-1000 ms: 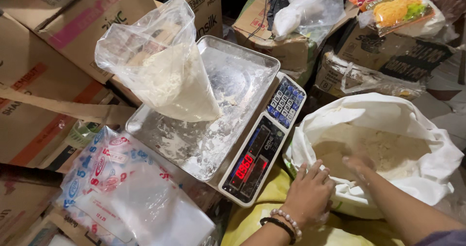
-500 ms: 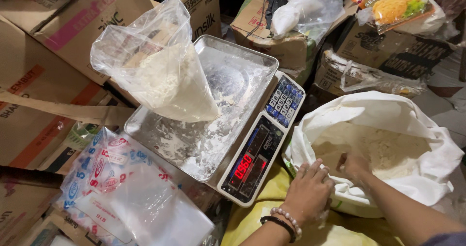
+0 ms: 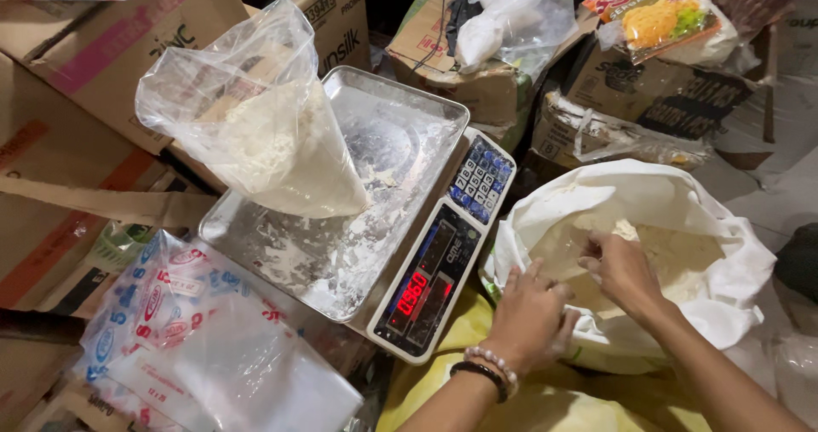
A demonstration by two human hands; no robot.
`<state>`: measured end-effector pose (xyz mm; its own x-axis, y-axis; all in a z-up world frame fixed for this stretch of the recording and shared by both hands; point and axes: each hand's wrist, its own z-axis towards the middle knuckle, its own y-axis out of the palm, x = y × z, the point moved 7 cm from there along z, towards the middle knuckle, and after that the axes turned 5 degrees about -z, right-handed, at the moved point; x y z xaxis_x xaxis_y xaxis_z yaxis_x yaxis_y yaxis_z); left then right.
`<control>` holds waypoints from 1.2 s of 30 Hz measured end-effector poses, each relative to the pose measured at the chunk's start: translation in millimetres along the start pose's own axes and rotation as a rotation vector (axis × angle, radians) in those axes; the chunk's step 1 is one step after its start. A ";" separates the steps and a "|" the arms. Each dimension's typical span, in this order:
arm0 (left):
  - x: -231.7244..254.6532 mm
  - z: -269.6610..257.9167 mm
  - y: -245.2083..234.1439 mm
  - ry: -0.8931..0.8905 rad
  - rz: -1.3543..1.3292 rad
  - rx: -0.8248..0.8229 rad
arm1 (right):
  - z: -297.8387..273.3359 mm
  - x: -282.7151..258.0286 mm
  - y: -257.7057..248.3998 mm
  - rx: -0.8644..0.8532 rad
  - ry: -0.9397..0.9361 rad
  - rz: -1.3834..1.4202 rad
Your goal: The person scoops flour from a large sack into a plastic bag placed on a digital scale. They adjust the amount to reach a target weight, then tie the bag closed and set it aside. The process is repeated with a second bag.
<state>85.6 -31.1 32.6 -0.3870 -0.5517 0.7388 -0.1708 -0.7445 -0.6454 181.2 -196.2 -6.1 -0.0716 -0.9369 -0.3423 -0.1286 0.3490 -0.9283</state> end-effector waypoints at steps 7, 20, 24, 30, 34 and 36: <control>-7.4 24.7 -37.9 -0.305 -0.389 0.187 | -36.5 -30.3 -49.9 0.034 -0.033 -0.055; -40.5 66.9 -16.0 -0.618 -0.799 0.019 | -59.6 -21.2 -95.4 0.061 -0.141 -0.108; -46.7 73.1 -11.1 -0.710 -0.992 -0.023 | -65.9 -39.5 -122.8 0.202 -0.406 -0.161; -43.3 83.0 -16.4 -0.659 -0.928 -0.224 | -68.4 -43.7 -135.9 0.090 -0.381 -0.095; -25.9 75.2 -21.7 -0.638 -1.066 -0.362 | -72.9 -53.0 -143.8 0.087 -0.509 -0.066; -19.1 71.5 -31.9 -0.646 -1.068 -0.349 | -72.5 -55.8 -143.8 0.073 -0.541 -0.075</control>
<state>163.3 -23.6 53.0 0.5744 0.0976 0.8127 -0.3857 -0.8434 0.3740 132.0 -192.4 157.1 0.4559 -0.8440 -0.2825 -0.0436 0.2959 -0.9542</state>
